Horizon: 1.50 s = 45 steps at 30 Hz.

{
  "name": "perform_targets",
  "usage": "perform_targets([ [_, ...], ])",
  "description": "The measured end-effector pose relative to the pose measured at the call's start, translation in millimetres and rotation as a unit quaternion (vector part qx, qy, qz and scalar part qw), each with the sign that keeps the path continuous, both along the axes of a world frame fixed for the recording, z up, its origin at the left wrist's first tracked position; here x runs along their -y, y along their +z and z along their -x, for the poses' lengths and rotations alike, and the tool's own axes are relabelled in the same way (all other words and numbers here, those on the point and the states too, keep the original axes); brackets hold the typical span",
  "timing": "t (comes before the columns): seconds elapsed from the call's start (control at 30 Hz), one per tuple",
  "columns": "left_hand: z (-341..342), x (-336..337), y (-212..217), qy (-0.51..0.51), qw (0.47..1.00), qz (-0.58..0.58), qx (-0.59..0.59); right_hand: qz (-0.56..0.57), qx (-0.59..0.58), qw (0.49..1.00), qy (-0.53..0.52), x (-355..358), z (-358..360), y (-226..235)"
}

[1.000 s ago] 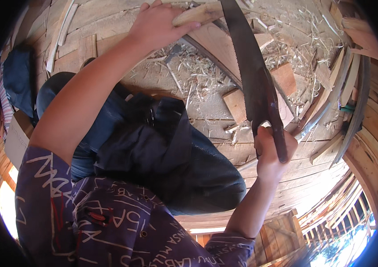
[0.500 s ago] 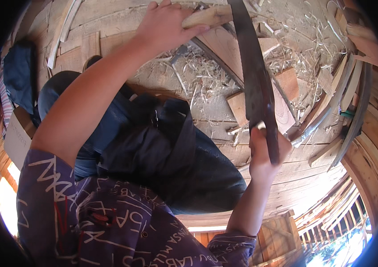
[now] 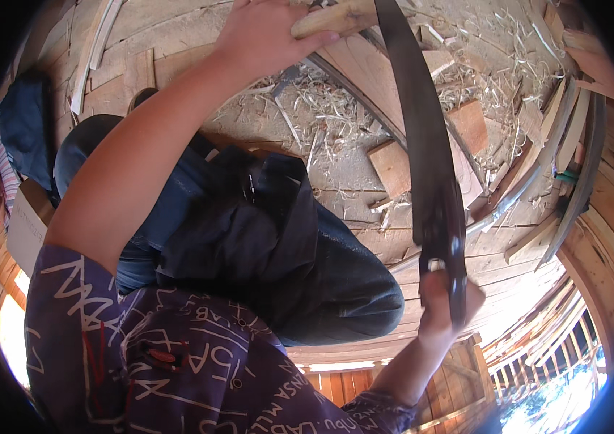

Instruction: The person saws a piece of wood using a hand saw while sitting on a wooden floor.

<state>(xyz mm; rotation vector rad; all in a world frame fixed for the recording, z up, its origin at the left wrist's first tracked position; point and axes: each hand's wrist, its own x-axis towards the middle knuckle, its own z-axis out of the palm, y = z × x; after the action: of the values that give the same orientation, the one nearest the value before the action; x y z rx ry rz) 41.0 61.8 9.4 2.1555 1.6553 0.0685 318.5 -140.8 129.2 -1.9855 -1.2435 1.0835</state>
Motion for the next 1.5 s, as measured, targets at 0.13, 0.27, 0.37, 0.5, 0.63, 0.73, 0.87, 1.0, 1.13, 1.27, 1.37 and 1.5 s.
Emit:
perform_targets([
  [0.13,-4,6,-13,-0.010,0.998,-0.066,0.018,0.007,-0.030,0.999,-0.024,13,-3,3],
  [0.27,-5,0,-6,-0.002,0.999,-0.029,0.016,0.012,-0.090,0.995,-0.051,-69,34,-45],
  [0.37,1,4,-1,-0.001,1.000,0.015,-0.010,0.016,-0.015,1.000,0.000,-28,22,-29],
  [0.5,-8,7,-15,-0.017,0.995,-0.093,0.028,-0.008,-0.044,0.999,0.001,41,-22,8],
  [0.63,-9,1,-14,-0.007,0.998,-0.050,0.028,0.036,-0.048,0.997,-0.057,-26,17,-27],
  [0.73,-4,2,-4,0.002,1.000,-0.004,-0.014,0.025,-0.066,0.996,-0.052,-50,46,-39],
  [0.87,1,4,-6,0.017,0.999,-0.028,0.021,-0.015,-0.041,0.999,0.013,18,-6,6],
  [1.0,-9,4,-4,0.001,1.000,-0.006,0.023,-0.010,-0.083,0.995,-0.053,12,-19,-15],
  [1.13,-11,7,-6,0.027,1.000,-0.007,0.009,0.037,-0.078,0.994,-0.069,-55,23,-35],
  [1.27,-6,3,-15,-0.001,0.998,-0.054,-0.042,0.028,-0.015,0.999,-0.012,-7,-6,-8],
  [1.37,-2,2,-23,-0.012,0.993,-0.102,-0.061,0.022,-0.071,0.997,-0.034,9,-11,8],
  [1.5,-9,5,-25,-0.020,0.997,-0.070,-0.039,0.019,-0.069,0.997,-0.041,-45,32,-42],
])
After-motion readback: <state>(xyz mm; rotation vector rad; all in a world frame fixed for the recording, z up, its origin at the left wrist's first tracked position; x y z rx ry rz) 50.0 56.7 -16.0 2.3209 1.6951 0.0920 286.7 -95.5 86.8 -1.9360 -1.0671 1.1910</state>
